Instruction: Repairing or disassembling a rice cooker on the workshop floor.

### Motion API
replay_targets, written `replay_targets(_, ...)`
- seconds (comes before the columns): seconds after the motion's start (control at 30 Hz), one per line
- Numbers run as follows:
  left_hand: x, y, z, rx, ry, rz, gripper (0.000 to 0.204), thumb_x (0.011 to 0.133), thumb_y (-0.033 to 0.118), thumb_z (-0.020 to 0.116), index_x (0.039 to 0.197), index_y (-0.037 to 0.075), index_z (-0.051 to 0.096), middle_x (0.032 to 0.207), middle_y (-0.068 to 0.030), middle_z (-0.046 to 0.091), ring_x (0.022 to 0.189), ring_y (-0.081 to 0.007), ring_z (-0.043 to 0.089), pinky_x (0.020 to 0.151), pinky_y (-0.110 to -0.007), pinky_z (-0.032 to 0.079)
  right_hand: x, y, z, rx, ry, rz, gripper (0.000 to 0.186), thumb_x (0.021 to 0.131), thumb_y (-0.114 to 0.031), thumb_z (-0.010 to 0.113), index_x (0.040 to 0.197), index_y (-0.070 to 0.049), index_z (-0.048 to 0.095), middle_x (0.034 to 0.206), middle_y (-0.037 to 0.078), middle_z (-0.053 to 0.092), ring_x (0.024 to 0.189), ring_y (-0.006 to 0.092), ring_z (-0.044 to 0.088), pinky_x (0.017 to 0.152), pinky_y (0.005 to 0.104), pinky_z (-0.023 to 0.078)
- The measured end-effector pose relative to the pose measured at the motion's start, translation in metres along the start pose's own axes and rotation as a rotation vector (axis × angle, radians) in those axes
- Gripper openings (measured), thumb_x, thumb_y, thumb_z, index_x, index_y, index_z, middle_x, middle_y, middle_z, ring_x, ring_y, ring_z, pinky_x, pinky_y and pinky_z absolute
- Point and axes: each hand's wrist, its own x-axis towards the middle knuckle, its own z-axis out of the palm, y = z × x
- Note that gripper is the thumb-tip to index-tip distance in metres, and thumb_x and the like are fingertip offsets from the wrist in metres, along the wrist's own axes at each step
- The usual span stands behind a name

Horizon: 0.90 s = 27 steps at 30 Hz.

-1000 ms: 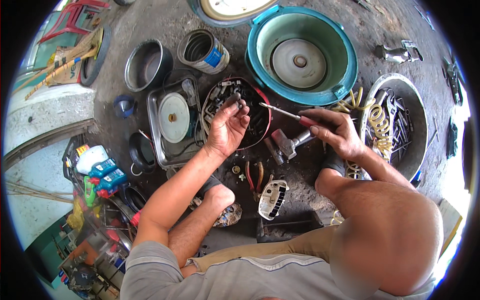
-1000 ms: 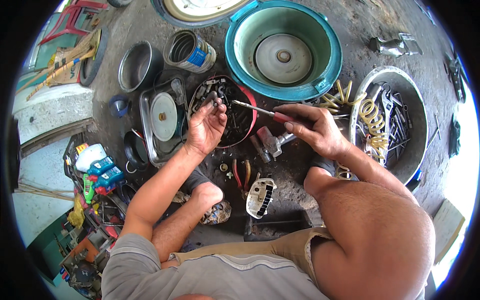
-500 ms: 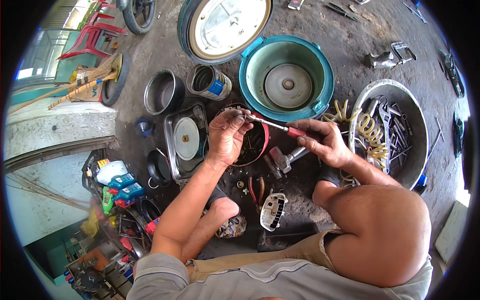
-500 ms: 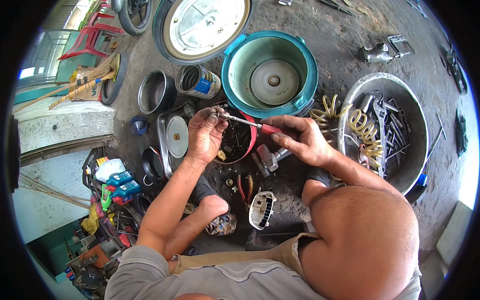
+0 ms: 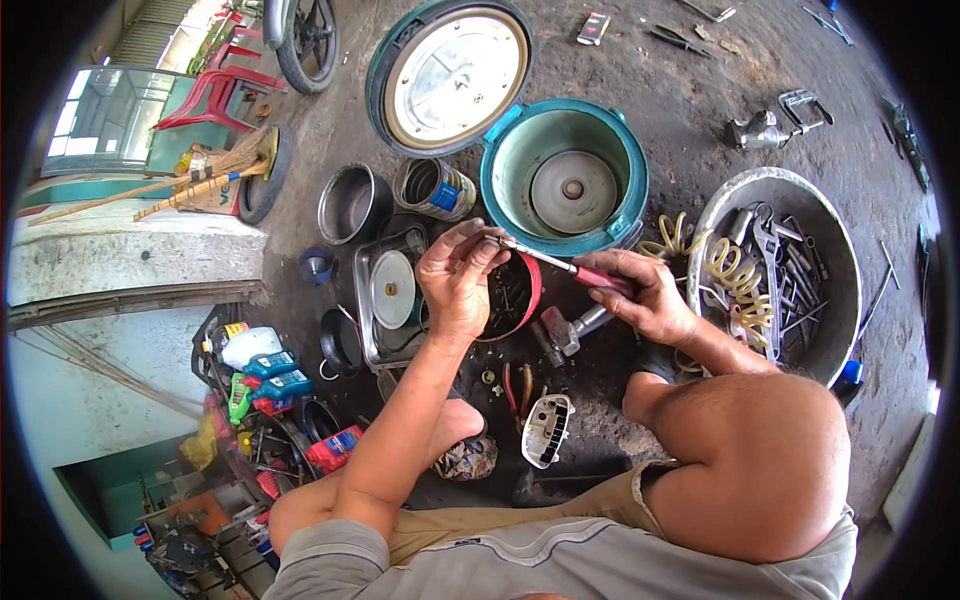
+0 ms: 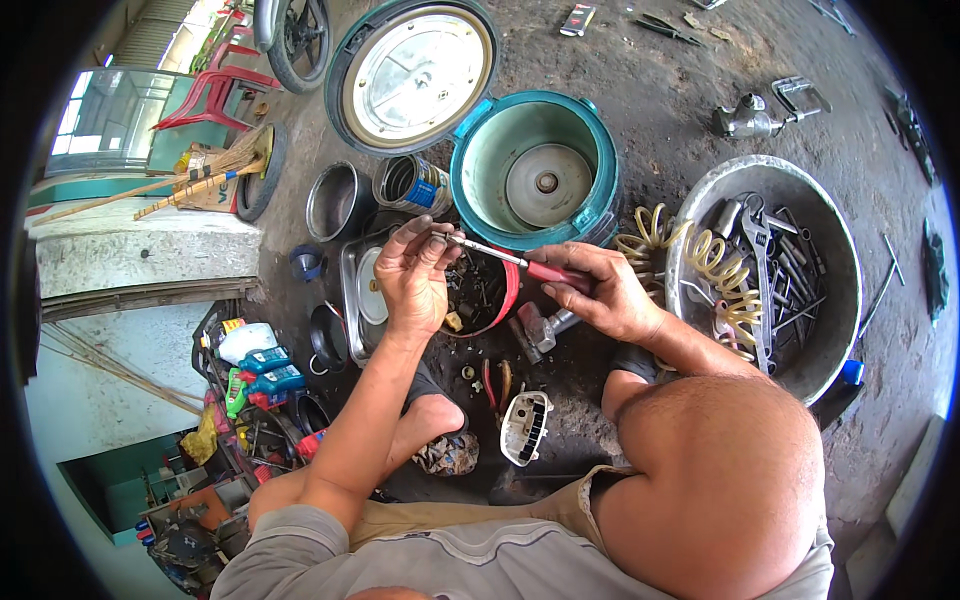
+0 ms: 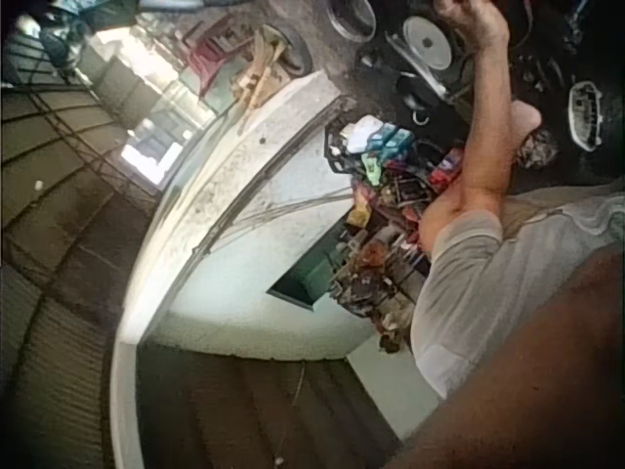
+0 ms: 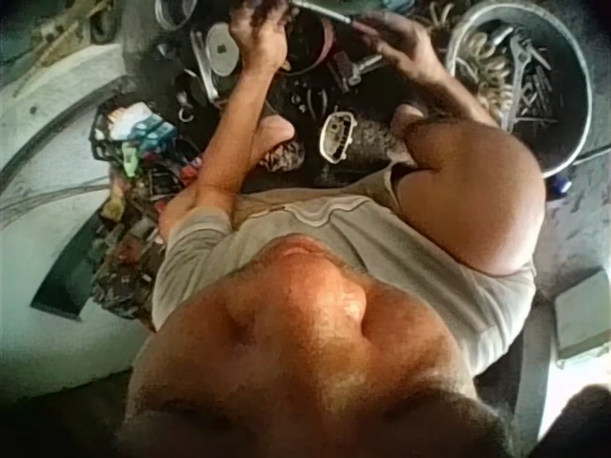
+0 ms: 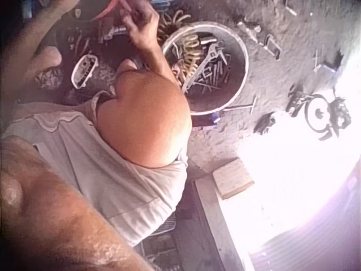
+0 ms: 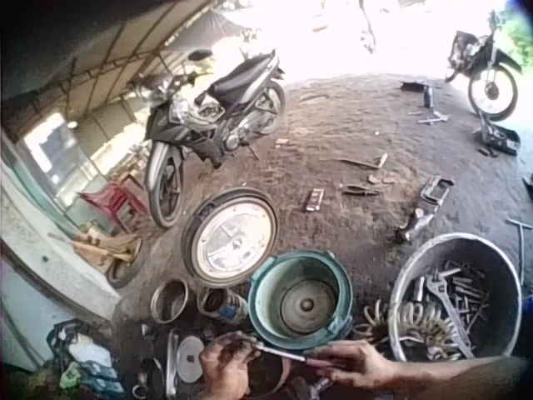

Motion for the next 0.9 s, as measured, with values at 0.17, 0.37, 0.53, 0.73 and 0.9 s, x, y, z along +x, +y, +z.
replay_targets(0.17, -0.011, -0.01, 0.019, -0.03, 0.171, 0.054, 0.023, 0.097, -0.004, 0.072, 0.12, 0.001, 0.072, 0.112, -0.0151, 0.077, 0.101, -0.0234, 0.076, 0.089, -0.036, 0.066, -0.003, 0.0, -0.004, -0.149, 0.019, -0.098, 0.046, 0.094, -0.001, 0.071, 0.139, -0.002, 0.065, 0.123, 0.015, 0.07, 0.113, 0.0256, 0.071, 0.097, 0.0351, 0.056)
replay_targets(0.37, -0.031, -0.029, 0.03, -0.085, 0.248, -0.076, 0.015, 0.099, -0.002, 0.07, 0.114, 0.0, 0.071, 0.109, -0.0122, 0.077, 0.097, -0.0205, 0.076, 0.088, -0.035, 0.065, -0.002, -0.001, -0.003, -0.293, -0.012, -0.208, 0.057, 0.096, -0.006, 0.072, 0.15, -0.007, 0.056, 0.124, 0.019, 0.071, 0.105, 0.0361, 0.072, 0.088, 0.0438, 0.057)
replay_targets(0.53, -0.06, -0.077, 0.052, -0.103, 0.269, -0.34, 0.013, 0.097, 0.0, 0.074, 0.11, 0.001, 0.071, 0.105, -0.0091, 0.075, 0.094, -0.0179, 0.075, 0.086, -0.034, 0.065, -0.016, 0.013, -0.003, -0.298, -0.258, 0.138, 0.068, 0.102, -0.009, 0.064, 0.165, -0.015, 0.039, 0.122, 0.026, 0.071, 0.105, 0.0427, 0.072, 0.09, 0.0459, 0.056)
replay_targets(0.73, -0.083, -0.117, 0.061, -0.204, 0.423, -0.45, 0.016, 0.098, 0.002, 0.075, 0.112, -0.003, 0.069, 0.105, -0.0119, 0.076, 0.092, -0.0192, 0.076, 0.085, -0.034, 0.065, -0.035, 0.041, 0.005, -0.375, -0.25, 0.367, 0.062, 0.106, -0.013, 0.058, 0.164, -0.023, 0.04, 0.1, 0.032, 0.071, 0.09, 0.0499, 0.071, 0.083, 0.0496, 0.055)
replay_targets(0.9, -0.102, -0.129, 0.02, 0.074, 0.174, -0.547, 0.021, 0.098, 0.012, 0.077, 0.113, -0.001, 0.072, 0.1, -0.0098, 0.078, 0.083, -0.0197, 0.077, 0.078, -0.031, 0.064, -0.046, 0.054, 0.008, -0.387, -0.171, 0.442, 0.059, 0.105, -0.01, 0.057, 0.162, -0.021, 0.046, 0.071, 0.019, 0.065, 0.058, 0.0253, 0.06, 0.069, 0.0395, 0.054)
